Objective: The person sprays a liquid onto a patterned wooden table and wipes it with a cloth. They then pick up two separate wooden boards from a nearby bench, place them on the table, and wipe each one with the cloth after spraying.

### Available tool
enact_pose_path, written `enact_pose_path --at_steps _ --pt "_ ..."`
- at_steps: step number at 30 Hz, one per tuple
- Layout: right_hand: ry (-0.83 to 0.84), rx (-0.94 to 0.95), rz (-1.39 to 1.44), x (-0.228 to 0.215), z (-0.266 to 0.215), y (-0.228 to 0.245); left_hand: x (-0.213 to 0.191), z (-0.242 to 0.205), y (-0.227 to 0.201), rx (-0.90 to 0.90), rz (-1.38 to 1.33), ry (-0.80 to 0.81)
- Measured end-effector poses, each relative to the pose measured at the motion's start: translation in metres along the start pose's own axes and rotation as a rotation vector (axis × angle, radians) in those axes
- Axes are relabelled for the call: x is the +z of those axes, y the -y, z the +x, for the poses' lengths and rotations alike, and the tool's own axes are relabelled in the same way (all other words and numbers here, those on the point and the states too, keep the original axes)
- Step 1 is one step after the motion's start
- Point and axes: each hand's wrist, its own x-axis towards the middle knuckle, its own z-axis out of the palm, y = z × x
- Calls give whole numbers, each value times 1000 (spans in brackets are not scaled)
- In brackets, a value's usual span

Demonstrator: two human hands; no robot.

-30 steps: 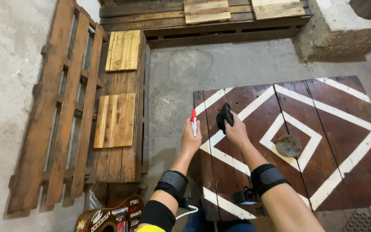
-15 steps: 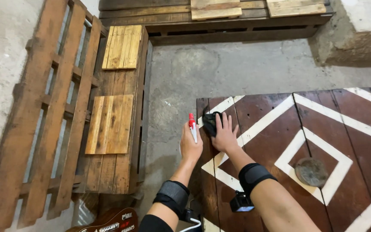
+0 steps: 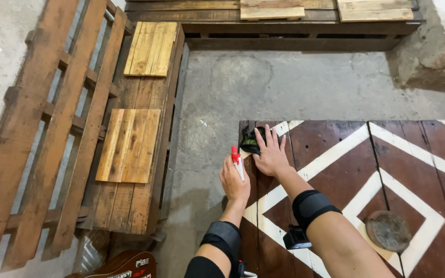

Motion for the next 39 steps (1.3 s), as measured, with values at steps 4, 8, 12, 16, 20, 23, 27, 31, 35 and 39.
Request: enact_pose_path --at_steps 4,8,12,16,20,23,27,31,35,39 --pt "3 -24 18 -2 19 1 13 1 8 -37 24 -15" --pt "-23 -55 33 -2 37 5 27 2 21 -69 104 -1" --pt "-48 -85 38 6 47 4 33 -1 36 -47 161 21" --pt "-107 -139 79 8 39 3 24 -1 22 -28 227 54" --pt "-85 -98 94 -11 23 19 19 2 14 -2 262 75" --pt "-123 -57 120 -10 15 23 22 -1 15 5 280 70" --pt "-175 -56 125 2 17 19 22 0 16 5 309 58" --pt "-143 -65 140 -5 18 19 21 5 13 -29 325 106" --pt "-141 -44 105 -4 11 19 23 2 17 63 356 70" --pt "-123 -70 142 -5 11 5 18 11 15 165 436 137"
